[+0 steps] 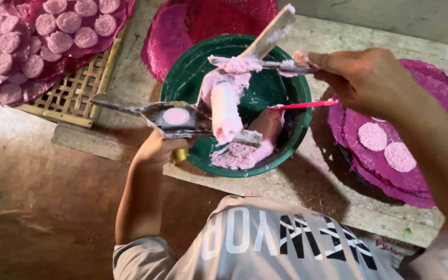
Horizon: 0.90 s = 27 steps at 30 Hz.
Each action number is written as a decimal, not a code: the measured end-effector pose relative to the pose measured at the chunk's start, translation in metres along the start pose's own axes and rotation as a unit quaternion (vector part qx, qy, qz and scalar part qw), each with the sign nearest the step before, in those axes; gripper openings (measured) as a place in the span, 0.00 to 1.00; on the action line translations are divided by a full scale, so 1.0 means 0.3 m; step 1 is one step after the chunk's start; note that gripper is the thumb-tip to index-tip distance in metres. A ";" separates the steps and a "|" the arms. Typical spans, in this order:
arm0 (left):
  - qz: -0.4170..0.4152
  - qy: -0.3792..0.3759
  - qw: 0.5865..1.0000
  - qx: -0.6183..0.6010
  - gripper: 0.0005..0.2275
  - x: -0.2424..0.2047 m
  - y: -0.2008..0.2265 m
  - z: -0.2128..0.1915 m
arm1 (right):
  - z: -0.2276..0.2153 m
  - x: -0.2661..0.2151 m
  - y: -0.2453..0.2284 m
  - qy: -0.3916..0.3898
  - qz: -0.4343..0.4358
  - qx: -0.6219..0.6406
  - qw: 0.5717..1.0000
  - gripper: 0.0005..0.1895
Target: The person scoops pink paste from a green bucket and applies it into circular molds on a pink glittery mat using a wooden tool. They repeatedly press the paste into the molds to form round shapes, then lift and stack the finished pieces.
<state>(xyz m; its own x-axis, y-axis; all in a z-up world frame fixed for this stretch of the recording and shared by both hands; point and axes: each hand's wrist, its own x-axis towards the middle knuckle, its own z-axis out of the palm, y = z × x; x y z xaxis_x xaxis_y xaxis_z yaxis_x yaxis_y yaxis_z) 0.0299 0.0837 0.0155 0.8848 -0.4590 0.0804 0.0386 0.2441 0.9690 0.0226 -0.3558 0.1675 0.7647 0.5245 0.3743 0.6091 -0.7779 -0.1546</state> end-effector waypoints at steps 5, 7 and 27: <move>0.029 0.036 0.994 -0.102 0.22 -0.004 0.052 0.094 | 0.016 0.026 -0.046 -0.002 0.003 0.043 0.999 0.24; 0.049 0.052 0.989 -0.133 0.24 0.012 0.049 0.139 | 0.076 0.020 -0.042 0.010 0.021 0.078 0.997 0.24; 0.119 0.157 0.969 -0.150 0.19 0.218 -0.049 0.327 | 0.595 -0.027 -0.257 0.163 0.155 0.309 0.924 0.24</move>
<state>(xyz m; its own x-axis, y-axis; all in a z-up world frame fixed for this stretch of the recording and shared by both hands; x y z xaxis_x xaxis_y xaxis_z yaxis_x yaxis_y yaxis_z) 0.0417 -0.0338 0.0294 0.9811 -0.0890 0.1718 -0.0912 0.5703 0.8163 0.0071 -0.2383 0.0131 0.8803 0.0991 0.4640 0.4518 -0.4737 -0.7560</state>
